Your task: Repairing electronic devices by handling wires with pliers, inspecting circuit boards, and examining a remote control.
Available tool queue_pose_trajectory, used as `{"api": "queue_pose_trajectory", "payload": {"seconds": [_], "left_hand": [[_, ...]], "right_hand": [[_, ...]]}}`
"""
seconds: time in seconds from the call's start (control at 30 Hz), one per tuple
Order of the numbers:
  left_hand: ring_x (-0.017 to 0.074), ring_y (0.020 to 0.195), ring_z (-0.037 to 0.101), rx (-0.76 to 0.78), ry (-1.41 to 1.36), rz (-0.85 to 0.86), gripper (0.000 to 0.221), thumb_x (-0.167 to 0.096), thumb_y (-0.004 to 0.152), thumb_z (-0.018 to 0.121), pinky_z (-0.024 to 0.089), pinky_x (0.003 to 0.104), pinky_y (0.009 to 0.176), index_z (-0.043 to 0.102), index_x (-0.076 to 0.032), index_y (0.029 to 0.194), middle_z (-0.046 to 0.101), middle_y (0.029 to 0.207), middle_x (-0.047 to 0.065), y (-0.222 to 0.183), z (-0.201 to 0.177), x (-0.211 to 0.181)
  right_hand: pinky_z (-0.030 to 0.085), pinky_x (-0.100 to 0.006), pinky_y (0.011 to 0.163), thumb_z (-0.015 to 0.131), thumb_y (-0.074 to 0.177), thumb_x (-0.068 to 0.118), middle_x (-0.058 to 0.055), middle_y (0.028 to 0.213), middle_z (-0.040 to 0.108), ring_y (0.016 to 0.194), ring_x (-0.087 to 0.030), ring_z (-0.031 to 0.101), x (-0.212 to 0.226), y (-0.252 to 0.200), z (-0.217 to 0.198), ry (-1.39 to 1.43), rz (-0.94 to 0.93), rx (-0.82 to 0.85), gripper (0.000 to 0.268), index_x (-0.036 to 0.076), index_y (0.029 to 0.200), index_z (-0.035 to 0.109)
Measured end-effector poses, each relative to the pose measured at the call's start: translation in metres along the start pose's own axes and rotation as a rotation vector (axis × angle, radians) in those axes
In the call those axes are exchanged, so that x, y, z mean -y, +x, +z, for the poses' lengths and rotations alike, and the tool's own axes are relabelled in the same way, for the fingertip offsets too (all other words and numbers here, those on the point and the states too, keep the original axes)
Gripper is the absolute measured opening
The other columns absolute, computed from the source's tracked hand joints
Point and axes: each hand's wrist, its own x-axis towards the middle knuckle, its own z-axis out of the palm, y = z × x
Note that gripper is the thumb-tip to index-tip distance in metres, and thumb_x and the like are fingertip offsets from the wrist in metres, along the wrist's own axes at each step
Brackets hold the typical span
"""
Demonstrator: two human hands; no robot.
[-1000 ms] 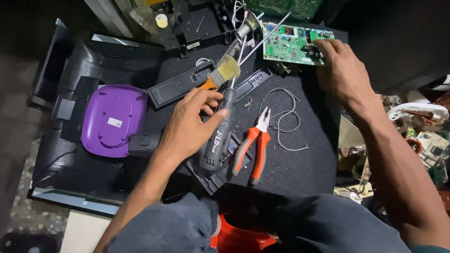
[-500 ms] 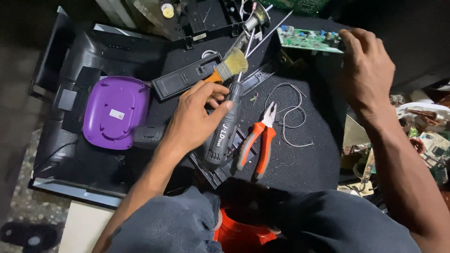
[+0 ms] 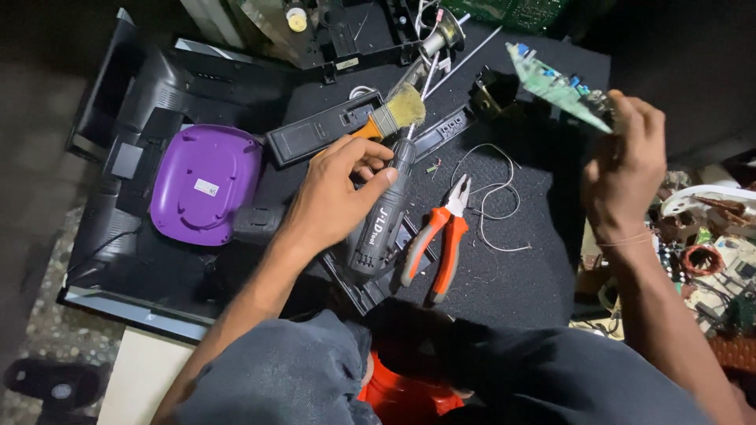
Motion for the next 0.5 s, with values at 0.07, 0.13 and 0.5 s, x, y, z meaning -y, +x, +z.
{"api": "queue_pose_trajectory", "payload": {"seconds": [0.07,0.13,0.5], "left_hand": [[0.0117,0.082,0.063,-0.035,-0.093,0.000,0.016,-0.017,0.094,0.070,0.054,0.027,0.074,0.072,-0.013,0.109,0.065,0.104,0.002,0.002,0.005,0.006],[0.0102,0.079,0.061,-0.080,-0.182,-0.008,0.014,-0.014,0.094,0.070,0.052,0.026,0.075,0.074,-0.014,0.108,0.064,0.101,0.001,0.001,0.003,0.009],[0.0119,0.094,0.070,0.004,-0.179,0.006,0.017,-0.014,0.095,0.068,0.058,0.026,0.085,0.070,-0.011,0.112,0.074,0.109,0.004,0.033,-0.049,-0.030]], "right_hand": [[0.055,-0.050,0.080,0.049,0.080,-0.025,-0.031,0.129,0.057,0.110,-0.044,0.059,0.015,0.002,0.001,0.047,-0.002,0.015,0.068,-0.008,0.145,0.058],[0.049,-0.054,0.081,0.045,0.077,-0.025,-0.031,0.130,0.055,0.112,-0.046,0.055,0.030,0.006,0.005,0.107,-0.012,0.034,0.071,-0.006,0.144,0.058],[0.046,-0.057,0.109,0.062,0.089,-0.020,-0.035,0.137,0.042,0.127,-0.048,0.047,0.053,0.005,0.021,0.206,0.073,0.179,0.064,-0.010,0.149,0.040]]}}
